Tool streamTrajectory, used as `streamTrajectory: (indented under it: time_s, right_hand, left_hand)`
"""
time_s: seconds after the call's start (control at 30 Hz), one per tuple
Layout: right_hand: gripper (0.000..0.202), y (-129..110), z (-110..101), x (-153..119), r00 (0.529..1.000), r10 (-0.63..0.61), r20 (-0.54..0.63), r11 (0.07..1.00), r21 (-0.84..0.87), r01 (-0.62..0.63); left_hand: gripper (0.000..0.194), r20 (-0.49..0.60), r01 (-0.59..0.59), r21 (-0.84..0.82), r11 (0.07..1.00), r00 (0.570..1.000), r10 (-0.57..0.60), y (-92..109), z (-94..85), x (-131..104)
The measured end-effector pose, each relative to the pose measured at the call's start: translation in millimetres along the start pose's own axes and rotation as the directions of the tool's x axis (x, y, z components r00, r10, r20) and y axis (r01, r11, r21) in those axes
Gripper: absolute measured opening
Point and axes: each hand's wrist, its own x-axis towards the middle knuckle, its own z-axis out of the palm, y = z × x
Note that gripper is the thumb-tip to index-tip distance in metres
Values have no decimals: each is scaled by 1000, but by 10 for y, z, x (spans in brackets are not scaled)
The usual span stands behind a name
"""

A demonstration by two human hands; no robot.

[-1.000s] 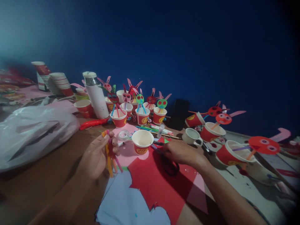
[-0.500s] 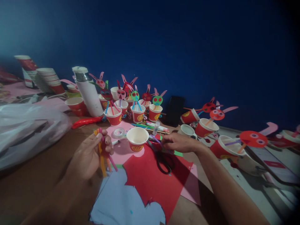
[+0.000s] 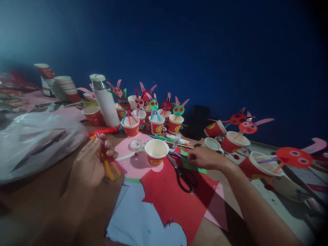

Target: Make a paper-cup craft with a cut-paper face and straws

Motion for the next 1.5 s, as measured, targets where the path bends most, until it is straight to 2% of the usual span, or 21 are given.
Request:
streamTrajectory:
  time_s: [0.23,0.73,1.17,1.5]
  right_hand:
    - [21,-58,-43,-14,999,25,-40,999,-26,-26]
    - [23,-121,-164,-81,995,12,-102,998,64,-6]
    - [26,-104,-176,-66,995,15,-99,996,89,-7]
    - [25,-14,-142,-54,997,12,-83,993,117,-2]
  left_hand:
    - [13,-6,13,3,1000,1000,-13,10,10,-1]
    - [15,41,75,43,996,996,-77,-41,63,-41]
    - [11,63,58,63,996,996,-62,-53,66,-52]
    - [8,39,42,59,997,998,-44,-49,86,-49]
